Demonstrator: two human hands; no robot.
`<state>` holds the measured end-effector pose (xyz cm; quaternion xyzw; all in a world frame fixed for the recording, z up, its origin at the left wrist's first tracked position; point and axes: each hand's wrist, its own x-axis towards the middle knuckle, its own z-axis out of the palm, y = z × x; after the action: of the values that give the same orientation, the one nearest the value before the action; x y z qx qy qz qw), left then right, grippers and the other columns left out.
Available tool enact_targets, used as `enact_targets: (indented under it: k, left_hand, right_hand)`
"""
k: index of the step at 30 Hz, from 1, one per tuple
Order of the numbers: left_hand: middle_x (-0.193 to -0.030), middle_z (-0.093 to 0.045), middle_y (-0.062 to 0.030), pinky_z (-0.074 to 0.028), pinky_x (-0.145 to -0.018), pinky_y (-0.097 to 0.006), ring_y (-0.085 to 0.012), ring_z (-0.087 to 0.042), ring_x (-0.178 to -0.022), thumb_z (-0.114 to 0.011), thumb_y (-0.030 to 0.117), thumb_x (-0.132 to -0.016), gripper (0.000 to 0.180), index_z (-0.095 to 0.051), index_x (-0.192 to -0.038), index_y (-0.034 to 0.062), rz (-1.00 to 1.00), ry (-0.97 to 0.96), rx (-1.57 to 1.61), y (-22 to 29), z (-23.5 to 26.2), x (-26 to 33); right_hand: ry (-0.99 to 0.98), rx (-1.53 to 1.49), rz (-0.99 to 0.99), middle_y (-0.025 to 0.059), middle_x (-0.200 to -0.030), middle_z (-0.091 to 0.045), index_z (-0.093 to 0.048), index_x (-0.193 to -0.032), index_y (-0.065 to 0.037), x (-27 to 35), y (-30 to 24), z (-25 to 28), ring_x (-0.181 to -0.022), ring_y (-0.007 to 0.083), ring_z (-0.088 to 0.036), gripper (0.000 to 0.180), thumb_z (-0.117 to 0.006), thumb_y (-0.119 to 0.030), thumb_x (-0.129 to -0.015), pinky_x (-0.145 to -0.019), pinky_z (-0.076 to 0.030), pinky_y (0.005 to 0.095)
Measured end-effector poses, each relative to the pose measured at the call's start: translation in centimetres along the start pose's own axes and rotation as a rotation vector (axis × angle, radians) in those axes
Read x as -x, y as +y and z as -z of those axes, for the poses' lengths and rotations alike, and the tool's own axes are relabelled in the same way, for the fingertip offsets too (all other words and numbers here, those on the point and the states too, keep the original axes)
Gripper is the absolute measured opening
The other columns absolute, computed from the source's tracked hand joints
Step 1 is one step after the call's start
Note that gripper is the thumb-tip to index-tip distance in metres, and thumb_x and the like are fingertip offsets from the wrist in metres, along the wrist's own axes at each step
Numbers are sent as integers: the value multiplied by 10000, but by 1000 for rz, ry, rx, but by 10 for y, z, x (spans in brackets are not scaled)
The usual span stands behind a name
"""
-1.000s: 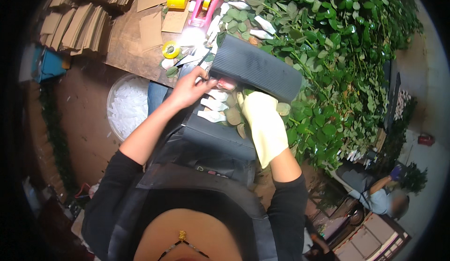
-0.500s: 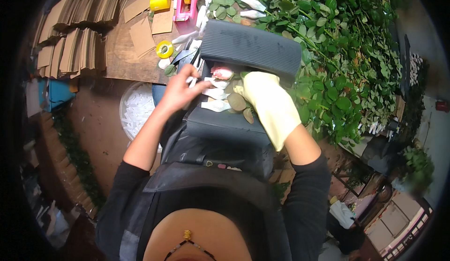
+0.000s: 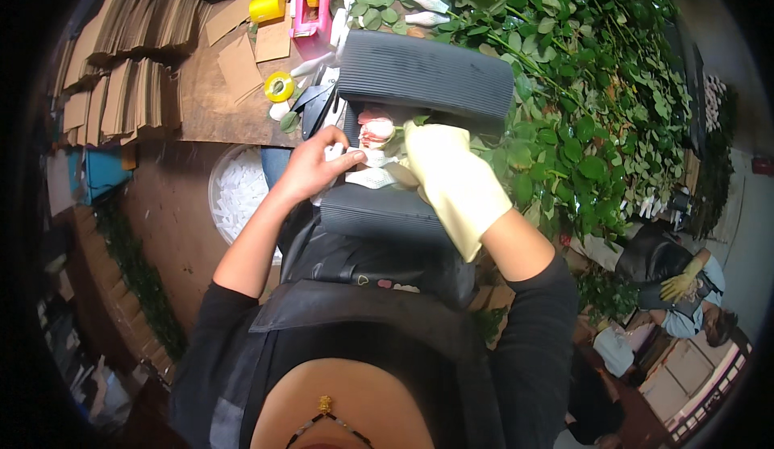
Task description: The person places green leafy stems into a black plastic tray, then inserts pink roses among the leaves. They adjust the arrangement, add more leaves, and close the tray with a lid. The process repeats with additional trays.
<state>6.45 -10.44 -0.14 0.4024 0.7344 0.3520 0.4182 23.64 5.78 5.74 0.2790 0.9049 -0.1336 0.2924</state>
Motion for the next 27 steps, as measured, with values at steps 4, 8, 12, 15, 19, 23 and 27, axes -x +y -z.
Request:
enact_targets:
  k: [4,8,12,15,19,23,27]
  left_hand:
    - [-752,-643,-52,-477,-669,-331,-127,-593,-722,-715,328,-966,306,-630,-881,46,-3,-52,101,-15,1,0]
    - [-792,-676,-1,-472,-673,-303,-104,-603,-752,-720,188,-941,201,-623,-838,45,26,133,398,-19,58,15]
    - [-823,-683,-74,-510,-717,-321,-121,-640,-774,-738,172,-863,191,-604,-877,37,140,-91,63,-50,68,38]
    - [-818,-676,-118,-522,-729,-360,-204,-675,-788,-816,333,-839,370,-613,-974,54,103,-112,-5,-15,42,32]
    - [-801,-690,-91,-507,-710,-368,-216,-676,-767,-821,406,-865,378,-692,-940,58,-46,-388,-191,-2,23,0]
    - [-720,-632,7,-452,-648,-293,-83,-570,-693,-771,296,-930,267,-683,-843,60,37,-442,193,-15,13,3]
    - [-696,-603,17,-406,-579,-261,-69,-492,-624,-715,176,-919,176,-659,-791,68,162,-219,695,-42,-21,21]
  right_hand:
    - [133,7,-52,167,-977,-760,-656,-1143,-18,-6,-6,-17,-965,321,-744,279,-642,-193,-925,-816,-584,436]
    - [25,-44,-39,188,-998,-751,-639,-1150,-16,-3,7,-5,-987,348,-731,359,-671,-284,-913,-844,-572,449]
    - [161,-292,-24,119,-1011,-758,-600,-1408,-127,43,5,40,-1007,310,-715,534,-665,-414,-961,-889,-549,410]
    - [121,-391,81,142,-1003,-748,-673,-1279,-151,58,-9,53,-982,331,-715,399,-633,-416,-983,-879,-546,429]
    - [-220,-22,149,130,-1023,-757,-705,-1181,-127,31,-22,25,-971,320,-737,295,-617,-339,-995,-858,-562,435]
    - [-208,65,184,141,-1060,-756,-703,-1197,-113,17,-25,7,-988,326,-738,282,-548,-258,-1012,-873,-565,455]
    - [-271,34,201,151,-1066,-752,-697,-1191,-97,15,-32,21,-992,344,-737,290,-492,-203,-1016,-872,-568,476]
